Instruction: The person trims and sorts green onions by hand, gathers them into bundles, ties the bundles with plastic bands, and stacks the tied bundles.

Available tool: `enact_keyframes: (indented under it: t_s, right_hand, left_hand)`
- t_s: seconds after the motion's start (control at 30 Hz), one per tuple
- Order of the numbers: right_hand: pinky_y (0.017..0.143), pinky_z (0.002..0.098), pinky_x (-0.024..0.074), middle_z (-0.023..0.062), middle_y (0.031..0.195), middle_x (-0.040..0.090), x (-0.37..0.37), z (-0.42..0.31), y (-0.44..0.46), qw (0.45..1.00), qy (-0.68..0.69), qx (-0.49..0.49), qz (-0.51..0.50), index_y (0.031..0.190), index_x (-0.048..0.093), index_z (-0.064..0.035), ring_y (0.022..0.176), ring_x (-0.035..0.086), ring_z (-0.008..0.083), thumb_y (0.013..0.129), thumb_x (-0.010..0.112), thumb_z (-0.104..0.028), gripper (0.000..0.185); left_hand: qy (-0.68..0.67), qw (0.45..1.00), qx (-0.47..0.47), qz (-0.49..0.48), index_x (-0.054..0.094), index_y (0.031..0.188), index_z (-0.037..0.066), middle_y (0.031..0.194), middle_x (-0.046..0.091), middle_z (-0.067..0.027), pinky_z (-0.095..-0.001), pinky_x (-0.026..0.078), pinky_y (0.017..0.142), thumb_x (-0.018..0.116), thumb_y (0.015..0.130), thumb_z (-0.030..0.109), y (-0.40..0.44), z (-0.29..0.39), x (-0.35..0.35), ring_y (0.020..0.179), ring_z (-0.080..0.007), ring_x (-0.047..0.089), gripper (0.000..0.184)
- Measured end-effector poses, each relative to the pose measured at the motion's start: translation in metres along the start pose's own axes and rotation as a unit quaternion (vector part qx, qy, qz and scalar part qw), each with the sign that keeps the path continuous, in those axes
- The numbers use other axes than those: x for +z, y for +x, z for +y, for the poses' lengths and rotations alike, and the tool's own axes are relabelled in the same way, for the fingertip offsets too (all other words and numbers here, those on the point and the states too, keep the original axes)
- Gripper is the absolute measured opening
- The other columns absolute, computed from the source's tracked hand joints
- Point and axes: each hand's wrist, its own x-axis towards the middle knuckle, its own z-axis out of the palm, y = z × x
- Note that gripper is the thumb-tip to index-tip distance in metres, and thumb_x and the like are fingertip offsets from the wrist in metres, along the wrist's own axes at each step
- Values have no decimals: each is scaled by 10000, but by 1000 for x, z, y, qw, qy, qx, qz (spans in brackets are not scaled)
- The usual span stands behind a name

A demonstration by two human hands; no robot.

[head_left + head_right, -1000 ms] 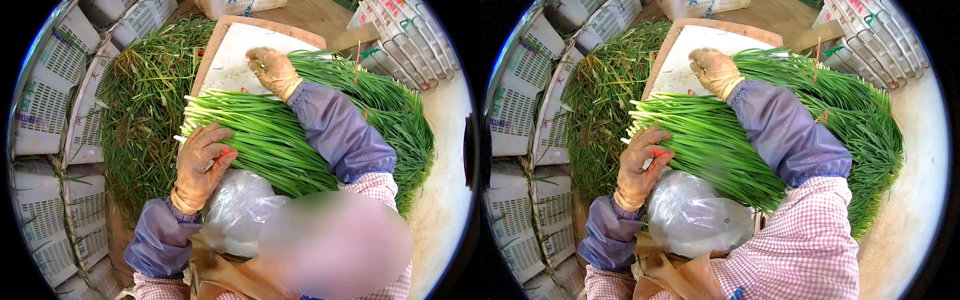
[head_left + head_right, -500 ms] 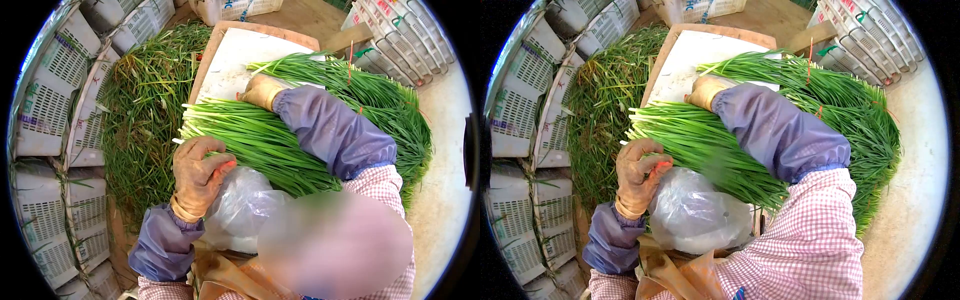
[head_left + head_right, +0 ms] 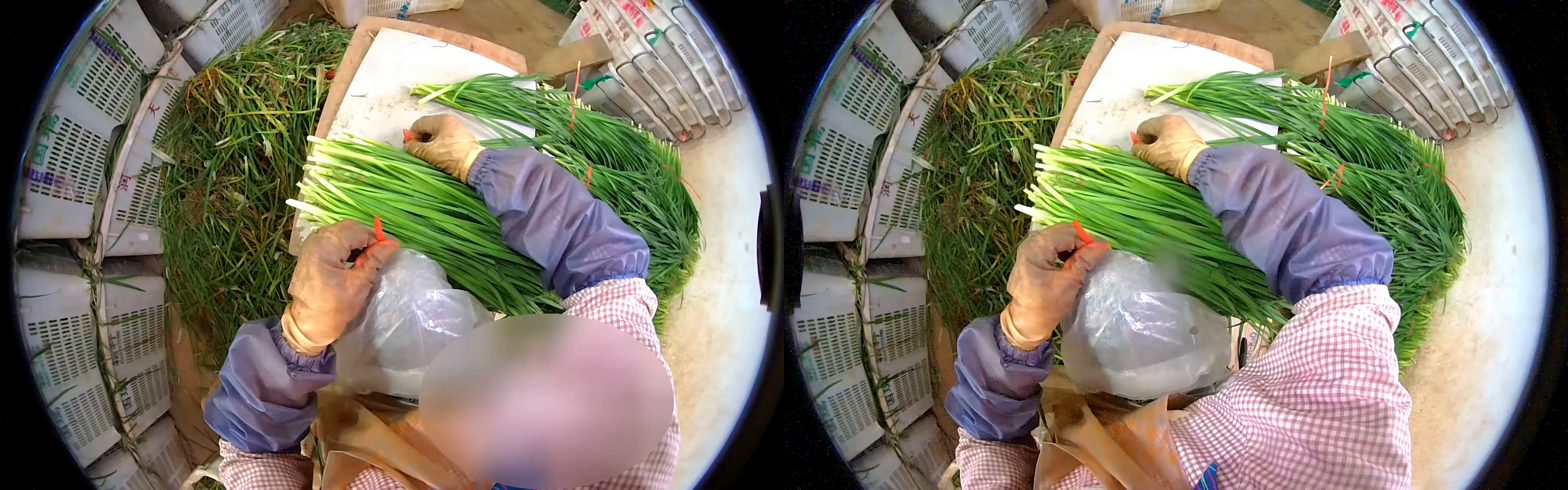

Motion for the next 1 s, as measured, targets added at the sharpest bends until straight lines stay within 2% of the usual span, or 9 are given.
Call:
enact_keyframes:
  t_s: [0.17,0.23,0.27,0.43,0.5,0.57,0.67,0.83,1.0]
  right_hand:
    - [593,264,445,50,679,611,7,-11,-22,985,168,45,18,811,641,10,621,514,105,752,663,-141,163]
    - [595,252,452,38,723,627,10,-17,-28,954,292,64,5,840,644,5,634,528,100,752,680,-104,145]
    - [609,244,468,32,762,637,12,-17,-30,939,336,71,-1,871,646,1,660,548,91,758,694,-76,145]
    - [635,244,491,67,797,658,9,-20,-45,921,378,98,2,894,662,11,689,577,104,765,700,-72,158]
    - [633,251,496,82,798,664,12,-17,-46,896,423,131,-2,908,668,28,687,588,116,757,704,-63,180]
    - [623,261,501,87,783,667,18,-12,-45,899,423,113,22,909,669,39,670,596,126,751,706,-56,189]
    - [604,276,505,97,764,668,19,-13,-44,882,445,153,7,883,673,31,633,599,138,732,723,-58,182]
    - [570,250,509,77,752,661,17,-20,-49,864,473,172,-1,861,667,18,626,599,110,778,693,-68,122]
    - [569,257,512,85,750,663,20,-19,-46,870,460,179,14,840,661,19,626,608,125,741,716,-45,130]
  left_hand:
    - [103,993,52,-30,631,745,12,615,528,-69,-306,387,521,700,727,84,12,19,-1,544,-196,495,101]
    - [279,928,246,-11,639,734,50,675,551,-51,-368,409,569,706,673,86,25,28,-3,634,-242,533,98]
    - [308,915,261,-26,637,723,76,809,596,-54,-418,418,697,711,642,105,31,28,-3,761,-272,560,114]
    - [268,904,331,-23,630,731,52,972,602,-98,-451,347,901,701,673,100,62,11,10,914,-305,547,104]
    - [161,961,208,-79,628,753,21,968,594,-109,-423,359,918,685,697,73,66,1,12,911,-315,541,95]
    - [174,962,196,-75,622,767,-1,964,600,-105,-349,423,835,672,738,62,64,-2,18,858,-267,561,85]
    - [47,993,109,3,614,723,12,719,605,-101,-326,432,616,673,738,83,64,-16,29,645,-227,548,93]
    - [140,984,-85,-74,638,784,7,653,609,-67,-280,425,548,632,813,186,74,6,24,570,-149,533,182]
    - [197,969,-117,-95,661,833,44,701,657,-48,-296,456,602,642,796,305,85,-4,25,644,-167,609,264]
